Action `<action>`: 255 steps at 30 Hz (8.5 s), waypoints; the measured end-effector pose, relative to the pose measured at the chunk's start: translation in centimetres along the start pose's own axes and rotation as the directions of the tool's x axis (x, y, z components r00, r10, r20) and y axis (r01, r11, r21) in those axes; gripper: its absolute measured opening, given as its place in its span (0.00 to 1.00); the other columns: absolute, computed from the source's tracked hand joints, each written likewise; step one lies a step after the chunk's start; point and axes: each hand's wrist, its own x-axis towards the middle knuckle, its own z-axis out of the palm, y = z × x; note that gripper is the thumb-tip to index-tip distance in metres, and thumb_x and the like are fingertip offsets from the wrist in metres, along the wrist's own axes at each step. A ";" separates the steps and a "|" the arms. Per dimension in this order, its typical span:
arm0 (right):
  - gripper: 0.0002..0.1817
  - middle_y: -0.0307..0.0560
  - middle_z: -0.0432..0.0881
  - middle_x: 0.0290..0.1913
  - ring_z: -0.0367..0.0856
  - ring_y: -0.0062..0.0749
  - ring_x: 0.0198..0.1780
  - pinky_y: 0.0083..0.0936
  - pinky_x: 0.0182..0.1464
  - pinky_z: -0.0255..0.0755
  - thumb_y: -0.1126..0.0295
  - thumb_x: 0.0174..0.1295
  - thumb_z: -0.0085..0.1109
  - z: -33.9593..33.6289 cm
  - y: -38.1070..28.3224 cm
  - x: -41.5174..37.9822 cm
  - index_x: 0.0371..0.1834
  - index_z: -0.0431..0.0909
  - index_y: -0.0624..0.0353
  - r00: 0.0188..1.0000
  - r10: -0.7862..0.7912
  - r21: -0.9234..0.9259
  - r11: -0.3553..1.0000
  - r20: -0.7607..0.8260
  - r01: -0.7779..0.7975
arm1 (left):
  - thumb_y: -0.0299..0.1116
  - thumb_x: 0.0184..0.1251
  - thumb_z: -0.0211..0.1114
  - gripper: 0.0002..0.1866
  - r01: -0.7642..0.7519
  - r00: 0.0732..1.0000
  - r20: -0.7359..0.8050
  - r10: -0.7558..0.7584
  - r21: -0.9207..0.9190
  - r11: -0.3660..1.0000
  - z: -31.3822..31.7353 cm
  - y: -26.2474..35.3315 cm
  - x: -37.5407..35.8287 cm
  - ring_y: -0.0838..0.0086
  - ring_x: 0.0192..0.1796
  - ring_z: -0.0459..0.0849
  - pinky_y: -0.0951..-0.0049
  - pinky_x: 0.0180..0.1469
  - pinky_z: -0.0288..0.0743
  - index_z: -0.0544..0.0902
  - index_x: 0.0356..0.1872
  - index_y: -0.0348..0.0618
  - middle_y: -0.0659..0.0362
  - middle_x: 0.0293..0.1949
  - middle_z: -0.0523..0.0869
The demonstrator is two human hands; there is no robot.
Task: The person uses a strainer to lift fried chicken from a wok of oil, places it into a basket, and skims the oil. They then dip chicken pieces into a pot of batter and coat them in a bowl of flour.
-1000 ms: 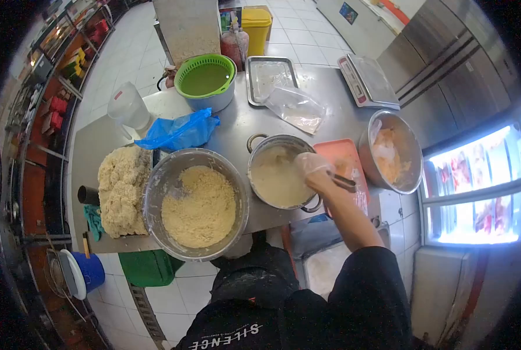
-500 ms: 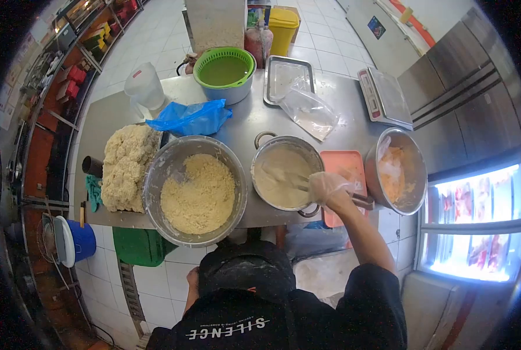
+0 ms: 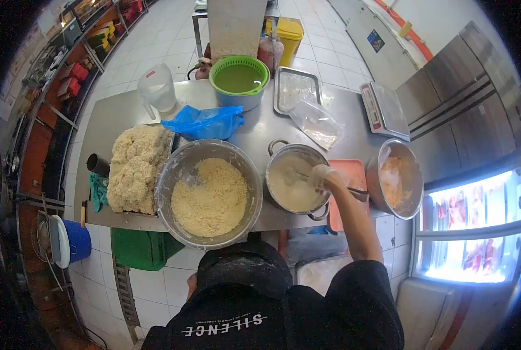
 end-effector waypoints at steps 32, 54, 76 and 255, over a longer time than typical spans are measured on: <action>0.17 0.63 0.84 0.36 0.83 0.61 0.39 0.52 0.43 0.75 0.58 0.61 0.56 6.5 0.6 -12.5 0.38 0.79 0.62 0.814 0.241 0.018 0.962 -0.529 -0.273 | 0.34 0.66 0.58 0.18 0.394 0.914 0.001 -0.406 -0.246 0.886 -1.0 16.7 6.1 0.68 0.34 0.83 0.74 0.26 0.72 0.79 0.54 0.35 0.50 0.43 0.85; 0.13 0.48 0.85 0.27 0.83 0.28 0.27 0.26 0.30 0.74 0.60 0.59 0.62 2.6 2.8 -7.1 0.30 0.86 0.59 0.981 -0.066 0.145 0.985 -0.183 0.094 | 0.33 0.62 0.61 0.20 0.215 0.977 0.018 -0.214 -0.132 0.968 0.5 11.2 7.0 0.65 0.40 0.85 0.69 0.45 0.78 0.82 0.49 0.25 0.48 0.42 0.88; 0.18 0.56 0.86 0.35 0.86 0.46 0.36 0.40 0.44 0.76 0.58 0.63 0.52 4.4 2.0 -10.2 0.37 0.85 0.62 0.965 0.087 -0.108 0.987 -0.247 -0.117 | 0.37 0.59 0.68 0.24 0.249 0.968 0.121 -0.221 -0.314 0.916 0.7 21.0 5.1 0.70 0.34 0.85 0.73 0.32 0.76 0.78 0.51 0.28 0.51 0.40 0.86; 0.29 0.58 0.85 0.45 0.85 0.46 0.43 0.35 0.49 0.78 0.65 0.56 0.66 7.6 -22.9 13.0 0.60 0.73 0.66 0.817 -0.561 0.509 0.746 0.131 0.430 | 0.35 0.79 0.48 0.11 -0.399 0.903 -0.272 0.333 -0.244 0.884 -0.1 44.1 -1.4 0.79 0.29 0.69 0.75 0.32 0.65 0.71 0.41 0.36 0.61 0.28 0.71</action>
